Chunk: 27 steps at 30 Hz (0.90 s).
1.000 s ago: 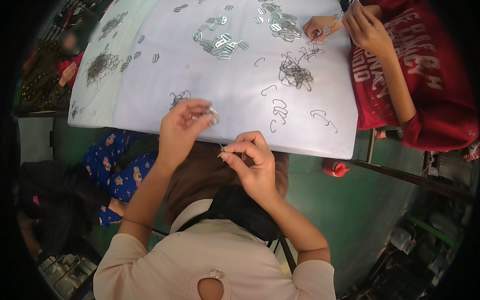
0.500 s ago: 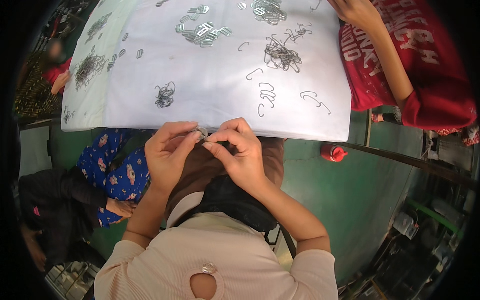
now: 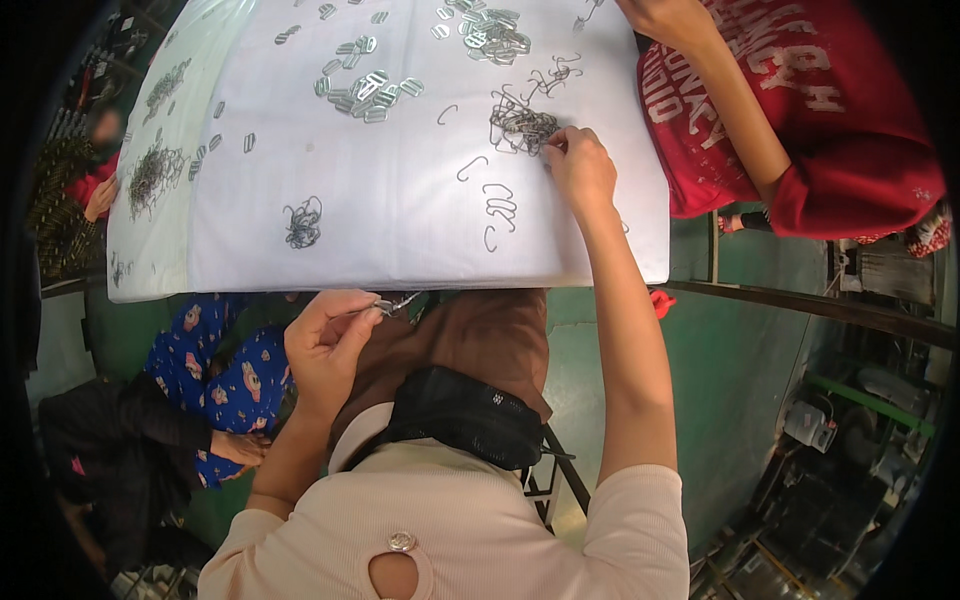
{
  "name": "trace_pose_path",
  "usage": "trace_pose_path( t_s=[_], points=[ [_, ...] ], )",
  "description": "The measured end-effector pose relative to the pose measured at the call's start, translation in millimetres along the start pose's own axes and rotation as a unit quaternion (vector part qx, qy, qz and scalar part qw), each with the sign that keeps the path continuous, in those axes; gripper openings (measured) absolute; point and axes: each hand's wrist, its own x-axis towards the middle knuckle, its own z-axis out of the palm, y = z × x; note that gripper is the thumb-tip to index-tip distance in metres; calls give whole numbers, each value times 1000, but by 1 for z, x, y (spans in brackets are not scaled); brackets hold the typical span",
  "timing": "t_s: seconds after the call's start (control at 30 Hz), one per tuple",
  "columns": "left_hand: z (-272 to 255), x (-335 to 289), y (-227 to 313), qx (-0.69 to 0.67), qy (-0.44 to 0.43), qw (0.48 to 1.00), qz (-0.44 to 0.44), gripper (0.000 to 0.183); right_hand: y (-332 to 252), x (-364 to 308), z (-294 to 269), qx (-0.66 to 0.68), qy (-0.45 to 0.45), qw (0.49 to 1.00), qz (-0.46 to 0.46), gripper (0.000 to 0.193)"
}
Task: The person handles metal parts hanging from a rack, then moves to a table and sorts small metal buckle-like items by hand alongside other people.
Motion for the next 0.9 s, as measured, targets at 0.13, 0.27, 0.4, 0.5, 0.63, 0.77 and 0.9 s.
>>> trace_pose_path(
  t_s=[0.13, 0.27, 0.4, 0.5, 0.63, 0.77, 0.9],
  points=[
    [-1, 0, 0, -2, -6, 1000, 7, 13, -4, 14, 0, -112, -75, 991, 1, 15],
    [-3, 1, 0, -1, -3, 1000, 0, 12, 16, 24, -12, 217, -204, 953, 63, 16],
    [-1, 3, 4, -32, 9, 999, -20, 13, 2, 8, -25, 414, -227, 858, 201, 12],
    [2, 2, 5, -64, 27, 997, -19, 15, -22, -21, -30, 486, -248, 815, 195, 9],
    [-2, 1, -2, -66, 12, 998, -5, 15, -100, -103, -50, 564, -294, 763, 116, 3],
    [1, 1, 1, -74, 16, 997, 9, 14, -123, -140, -44, 586, -289, 753, 79, 8],
    [4, -2, 2, -49, 25, 998, 31, 14, -127, -143, -31, 584, -227, 776, 73, 7]
  ],
)
